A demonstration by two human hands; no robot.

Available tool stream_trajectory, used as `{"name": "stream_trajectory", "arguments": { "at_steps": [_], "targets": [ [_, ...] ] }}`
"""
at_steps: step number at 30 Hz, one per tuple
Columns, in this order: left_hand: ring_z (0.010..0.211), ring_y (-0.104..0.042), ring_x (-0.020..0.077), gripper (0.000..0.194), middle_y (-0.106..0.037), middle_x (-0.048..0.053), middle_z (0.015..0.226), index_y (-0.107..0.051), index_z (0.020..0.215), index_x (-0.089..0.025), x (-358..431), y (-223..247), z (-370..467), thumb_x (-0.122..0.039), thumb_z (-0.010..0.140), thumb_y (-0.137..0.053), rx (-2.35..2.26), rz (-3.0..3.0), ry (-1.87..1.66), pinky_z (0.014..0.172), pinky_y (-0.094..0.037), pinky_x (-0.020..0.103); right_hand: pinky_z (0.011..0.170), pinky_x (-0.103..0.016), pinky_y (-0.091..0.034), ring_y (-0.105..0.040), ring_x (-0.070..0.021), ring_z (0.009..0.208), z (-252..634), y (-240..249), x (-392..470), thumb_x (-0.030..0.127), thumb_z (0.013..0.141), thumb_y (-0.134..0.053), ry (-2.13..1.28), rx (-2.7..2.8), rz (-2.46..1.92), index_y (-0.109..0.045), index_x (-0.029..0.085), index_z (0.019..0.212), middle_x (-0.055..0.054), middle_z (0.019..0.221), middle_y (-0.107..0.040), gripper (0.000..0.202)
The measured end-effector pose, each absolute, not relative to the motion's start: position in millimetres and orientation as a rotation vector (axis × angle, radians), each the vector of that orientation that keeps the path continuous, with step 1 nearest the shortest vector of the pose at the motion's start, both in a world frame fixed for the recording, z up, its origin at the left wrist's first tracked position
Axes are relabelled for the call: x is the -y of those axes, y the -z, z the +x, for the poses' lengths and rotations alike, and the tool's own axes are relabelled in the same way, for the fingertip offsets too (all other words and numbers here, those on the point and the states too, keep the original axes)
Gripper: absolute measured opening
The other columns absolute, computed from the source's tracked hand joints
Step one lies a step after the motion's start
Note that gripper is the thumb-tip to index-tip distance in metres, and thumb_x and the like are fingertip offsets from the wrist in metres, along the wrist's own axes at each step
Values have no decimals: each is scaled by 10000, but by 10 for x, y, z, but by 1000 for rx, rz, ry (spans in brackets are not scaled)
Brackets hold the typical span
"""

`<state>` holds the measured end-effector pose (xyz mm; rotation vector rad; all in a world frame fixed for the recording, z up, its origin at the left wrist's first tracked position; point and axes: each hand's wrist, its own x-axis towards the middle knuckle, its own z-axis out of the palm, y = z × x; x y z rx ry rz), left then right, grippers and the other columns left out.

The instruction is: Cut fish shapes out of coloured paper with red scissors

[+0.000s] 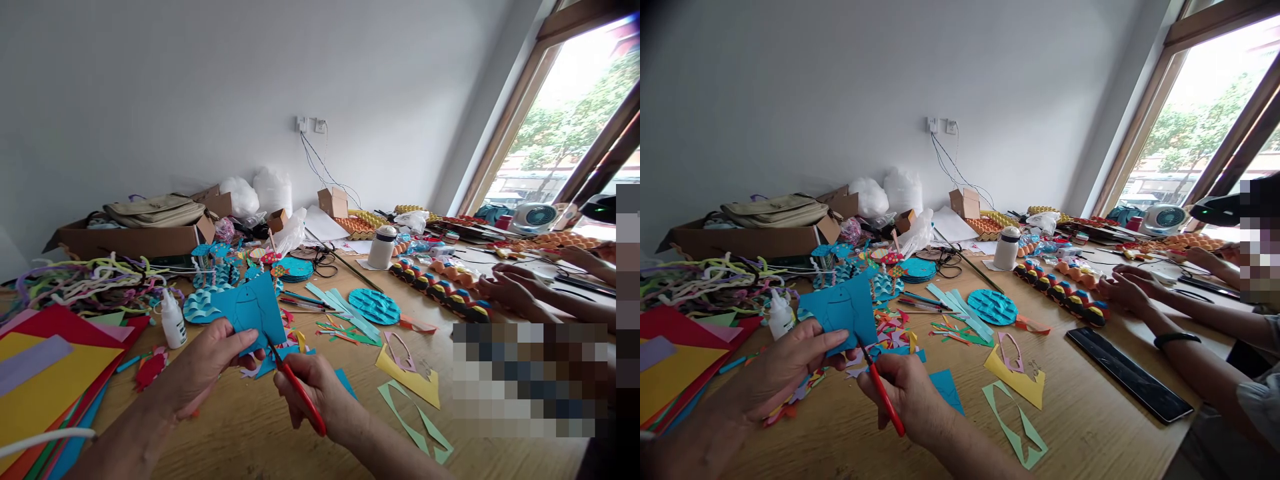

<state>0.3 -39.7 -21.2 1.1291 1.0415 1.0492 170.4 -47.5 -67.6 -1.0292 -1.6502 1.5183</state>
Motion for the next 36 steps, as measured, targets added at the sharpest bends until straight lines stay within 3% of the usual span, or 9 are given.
{"name": "stream_trajectory", "arguments": {
  "at_steps": [10,18,27,36],
  "targets": [
    [651,-618,194,203,-685,-2,603,-565,558,-228,386,219,22,-300,712,-676,-1043,1123,-1062,591,-475,279,344,-139,-283,-408,-46,358,1725,657,482,544,751,-511,-1529,1685,-1033,-418,173,598,76,442,-371,412],
    [584,-601,183,243,-677,4,579,-528,520,-225,418,155,19,-272,683,-702,-1055,1099,-1071,527,-444,269,322,-128,-305,-409,-43,344,1733,685,471,478,760,-516,-1523,1689,-1003,-405,173,584,81,443,-362,369],
    [640,-607,201,283,-658,-1,580,-473,529,-230,420,155,22,-299,679,-703,-1055,1123,-1063,572,-462,289,319,-122,-324,-405,-39,332,1734,692,454,381,772,-490,-1452,1713,-1036,-408,171,574,82,436,-358,300],
    [557,-512,151,273,-605,-26,529,-478,545,-221,403,186,2,-330,722,-656,-1035,1185,-1024,559,-409,268,312,-125,-311,-420,-50,324,1705,676,466,373,755,-495,-1466,1701,-1043,-412,173,573,80,418,-378,283]
  ]
}}
